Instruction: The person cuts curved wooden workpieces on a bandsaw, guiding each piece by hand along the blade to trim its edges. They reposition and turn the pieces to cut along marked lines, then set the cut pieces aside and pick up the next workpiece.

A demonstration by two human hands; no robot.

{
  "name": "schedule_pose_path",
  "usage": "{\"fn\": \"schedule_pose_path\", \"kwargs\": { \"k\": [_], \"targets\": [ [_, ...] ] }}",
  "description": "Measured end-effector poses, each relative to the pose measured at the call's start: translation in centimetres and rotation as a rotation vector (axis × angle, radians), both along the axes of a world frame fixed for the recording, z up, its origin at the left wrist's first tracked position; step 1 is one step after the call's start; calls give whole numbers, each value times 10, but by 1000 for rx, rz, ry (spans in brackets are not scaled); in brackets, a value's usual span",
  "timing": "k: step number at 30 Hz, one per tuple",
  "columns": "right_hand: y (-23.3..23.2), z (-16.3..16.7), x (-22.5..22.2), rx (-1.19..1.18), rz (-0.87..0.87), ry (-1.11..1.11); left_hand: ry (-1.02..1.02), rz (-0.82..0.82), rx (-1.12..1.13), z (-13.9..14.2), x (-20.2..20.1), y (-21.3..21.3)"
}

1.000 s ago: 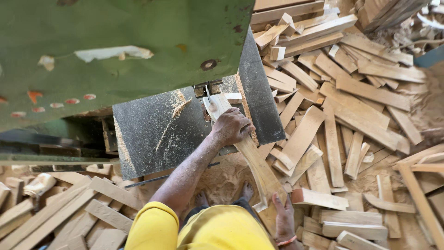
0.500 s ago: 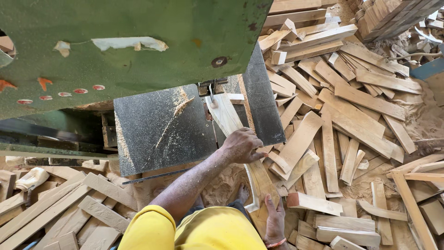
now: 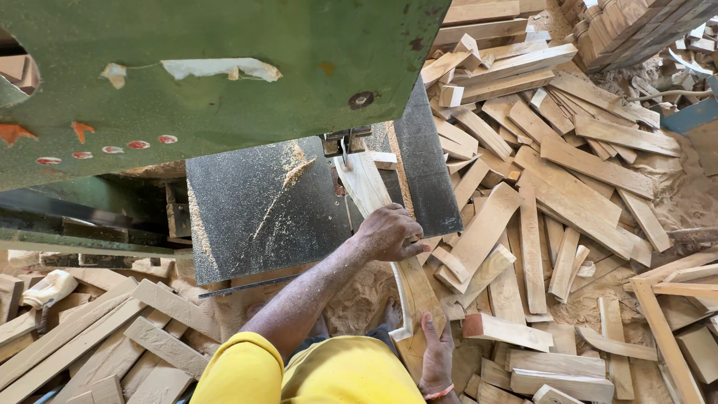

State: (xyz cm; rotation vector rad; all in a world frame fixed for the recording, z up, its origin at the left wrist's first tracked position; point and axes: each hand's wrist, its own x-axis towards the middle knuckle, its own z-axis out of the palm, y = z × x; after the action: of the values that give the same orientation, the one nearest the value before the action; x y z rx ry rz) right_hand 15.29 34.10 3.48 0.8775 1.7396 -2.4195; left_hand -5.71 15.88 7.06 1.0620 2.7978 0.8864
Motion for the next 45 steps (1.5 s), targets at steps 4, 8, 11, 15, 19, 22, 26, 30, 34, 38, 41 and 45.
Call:
{"fn": "schedule_pose_path", "kwargs": {
  "k": [4,8,11,15,19,22,26,30,34,38,41,45],
  "targets": [
    [-10,14,-1,-93,-31,-77,39,-1,18,2,-1,-2],
    [-17,24,-6,-126,0,-73,-7,-6,-49,3,-4,-4],
    [-21,27,-9,-121,-3,-88,-4,-15,-34,3,-7,-6],
    [-24,27,-10,-128,-13,-109,37,-19,14,0,-10,-10],
    [-25,20,-11,-119,-18,-58,48,-18,13,-3,-12,-12],
    [-25,13,-11,-116,-26,-46,47,-16,24,-3,-14,-13],
    [-26,5,-12,-80,-29,-34,29,-12,50,-3,-16,-15],
    [-28,4,-14,-69,-23,-23,16,13,-7,-3,-17,-18],
    [-30,5,-15,-125,-21,-36,84,-26,-17,2,-13,-15],
    [-30,2,-18,-169,33,-2,86,-158,-96,5,13,5],
    [-30,-3,-17,-183,14,-13,36,-194,-164,4,23,10],
    [-29,-12,-16,-108,18,-29,49,-180,-130,2,21,7]
  ]
}}
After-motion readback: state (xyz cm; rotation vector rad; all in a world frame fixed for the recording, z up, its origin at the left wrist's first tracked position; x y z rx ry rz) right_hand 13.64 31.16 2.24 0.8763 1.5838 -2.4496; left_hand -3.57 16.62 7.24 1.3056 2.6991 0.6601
